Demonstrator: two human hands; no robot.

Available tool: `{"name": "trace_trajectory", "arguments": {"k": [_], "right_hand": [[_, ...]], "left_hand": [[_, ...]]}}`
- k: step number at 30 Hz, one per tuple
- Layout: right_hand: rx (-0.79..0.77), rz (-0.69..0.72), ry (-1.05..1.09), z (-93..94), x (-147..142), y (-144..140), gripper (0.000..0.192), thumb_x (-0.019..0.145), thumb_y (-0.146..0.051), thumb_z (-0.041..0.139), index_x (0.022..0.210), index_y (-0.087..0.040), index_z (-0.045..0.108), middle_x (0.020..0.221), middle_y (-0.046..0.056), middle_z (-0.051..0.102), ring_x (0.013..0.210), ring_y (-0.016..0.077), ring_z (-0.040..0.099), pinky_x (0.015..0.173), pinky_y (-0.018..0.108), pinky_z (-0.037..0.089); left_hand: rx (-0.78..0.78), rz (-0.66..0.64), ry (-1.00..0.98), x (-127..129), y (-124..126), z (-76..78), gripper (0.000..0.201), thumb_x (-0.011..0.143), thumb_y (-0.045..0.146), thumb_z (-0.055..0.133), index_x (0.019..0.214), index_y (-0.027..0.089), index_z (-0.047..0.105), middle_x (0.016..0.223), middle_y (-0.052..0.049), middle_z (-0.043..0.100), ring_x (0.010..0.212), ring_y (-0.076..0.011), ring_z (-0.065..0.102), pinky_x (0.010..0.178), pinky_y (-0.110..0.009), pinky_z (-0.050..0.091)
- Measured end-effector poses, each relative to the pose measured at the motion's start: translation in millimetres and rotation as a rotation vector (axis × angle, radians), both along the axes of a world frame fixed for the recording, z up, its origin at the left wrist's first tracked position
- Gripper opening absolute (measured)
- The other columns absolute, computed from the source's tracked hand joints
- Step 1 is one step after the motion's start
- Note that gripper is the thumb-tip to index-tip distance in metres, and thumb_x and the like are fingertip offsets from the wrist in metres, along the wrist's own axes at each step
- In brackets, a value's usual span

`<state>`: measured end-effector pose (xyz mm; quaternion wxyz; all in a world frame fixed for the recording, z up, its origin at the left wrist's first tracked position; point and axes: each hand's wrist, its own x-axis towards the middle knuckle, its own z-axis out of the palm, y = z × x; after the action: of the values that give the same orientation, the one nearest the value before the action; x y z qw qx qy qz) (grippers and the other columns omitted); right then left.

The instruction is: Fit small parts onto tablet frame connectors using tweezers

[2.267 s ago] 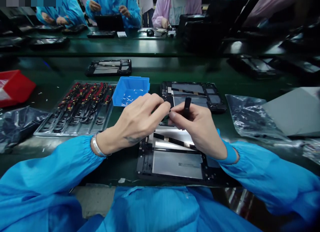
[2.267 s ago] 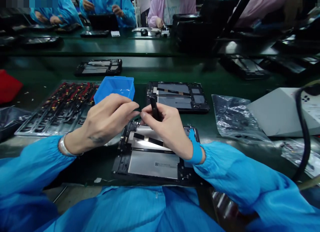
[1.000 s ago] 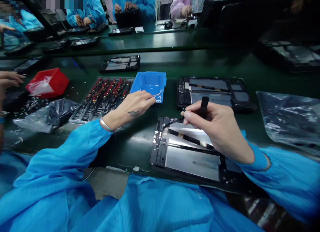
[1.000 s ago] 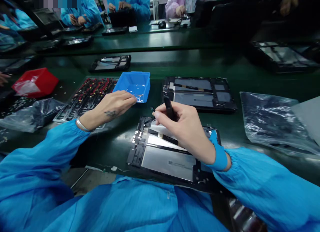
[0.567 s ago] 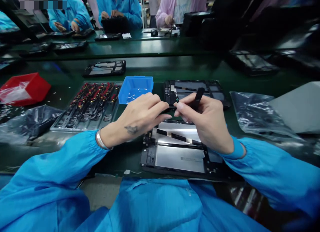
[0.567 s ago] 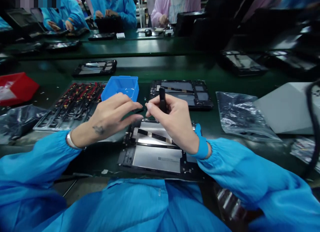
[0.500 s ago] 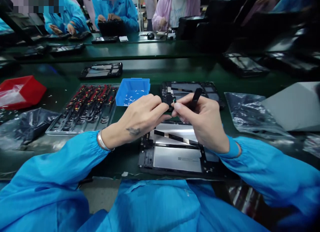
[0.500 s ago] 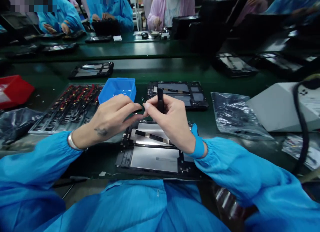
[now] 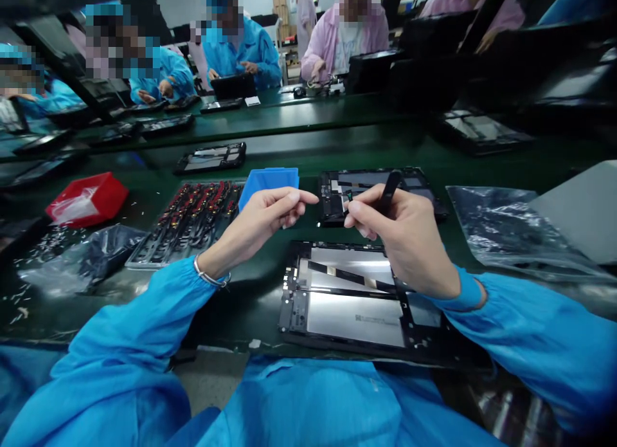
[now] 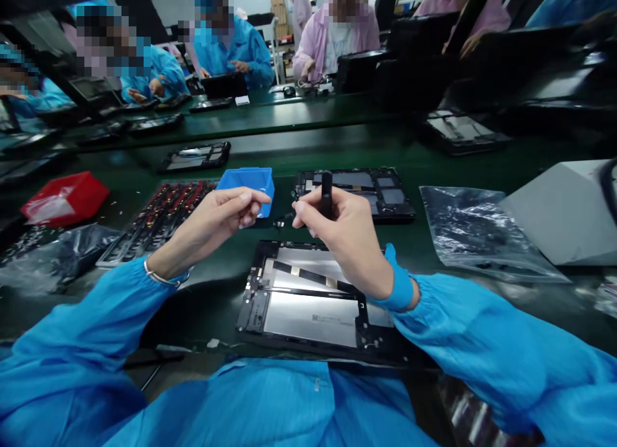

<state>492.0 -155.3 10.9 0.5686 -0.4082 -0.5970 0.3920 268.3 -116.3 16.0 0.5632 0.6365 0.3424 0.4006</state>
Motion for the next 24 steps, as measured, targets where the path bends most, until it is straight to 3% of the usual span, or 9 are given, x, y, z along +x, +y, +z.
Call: {"name": "trace_trajectory", "arguments": {"k": [2,4,10,12,15,24], "right_hand": [[-0.011,0.016,0.011,-0.5,0,0,0.015,0.088,-0.025,0.072,0.076,-0.018,0.068,0.066,-0.001,0.067,0.057,0.0085,0.049,0.054,0.026,0.039],[-0.021,0.035,0.019,-0.7,-1,1,0.014,0.087,-0.025,0.072,0.076,-0.018,0.068,0.065,-0.001,0.067,0.057,0.0086,0.049,0.054,0.026,0.039],[-0.039,0.034,-0.022,-1.8,-3,0,0.015,0.087,-0.025,0.071,0.075,-0.017,0.067,0.065,-0.002,0.065,0.057,0.0079,0.048,0.054,0.026,0.038],[-0.029,0.038,-0.03,-3.4,-3,0,0.015,0.087,-0.025,0.071,0.074,-0.017,0.067,0.065,-0.002,0.066,0.058,0.0078,0.049,0.055,0.026,0.039],[-0.007,0.052,-0.029,-5.5,-3,0,0.011,0.085,-0.023,0.072,0.076,-0.018,0.067,0.065,-0.003,0.066,0.059,0.008,0.051,0.058,0.026,0.04],[0.026,0.059,-0.059,-6.9,-5,-1,0.014,0.086,-0.023,0.071,0.075,-0.017,0.066,0.065,-0.003,0.066,0.061,0.009,0.054,0.063,0.027,0.044]], "left_hand": [[0.067,0.018,0.052,0,-1,-1.1,0.027,0.095,0.042,0.067,0.105,0.019,0.077,0.085,-0.002,0.061,0.071,-0.0074,0.05,0.063,-0.017,0.04],[0.247,0.06,0.161,1,-4,-0.7,0.024,0.094,0.039,0.069,0.103,0.018,0.076,0.086,-0.002,0.065,0.072,-0.0085,0.053,0.064,-0.019,0.042],[1.262,0.275,0.554,17,-11,5.2,0.008,0.096,0.019,0.064,0.102,0.014,0.066,0.09,-0.004,0.066,0.08,-0.013,0.061,0.072,-0.023,0.05],[1.491,0.313,0.645,23,-12,7.2,0.008,0.097,0.018,0.063,0.101,0.012,0.065,0.092,-0.007,0.067,0.082,-0.0157,0.061,0.073,-0.026,0.051],[1.608,0.334,0.708,31,-14,9.3,0.009,0.097,0.019,0.062,0.099,0.011,0.065,0.089,-0.008,0.067,0.08,-0.0177,0.062,0.071,-0.028,0.051],[1.595,0.345,0.788,31,-16,9.5,0.009,0.1,0.015,0.054,0.097,0.013,0.063,0.09,-0.008,0.068,0.081,-0.018,0.062,0.072,-0.029,0.052]]}}
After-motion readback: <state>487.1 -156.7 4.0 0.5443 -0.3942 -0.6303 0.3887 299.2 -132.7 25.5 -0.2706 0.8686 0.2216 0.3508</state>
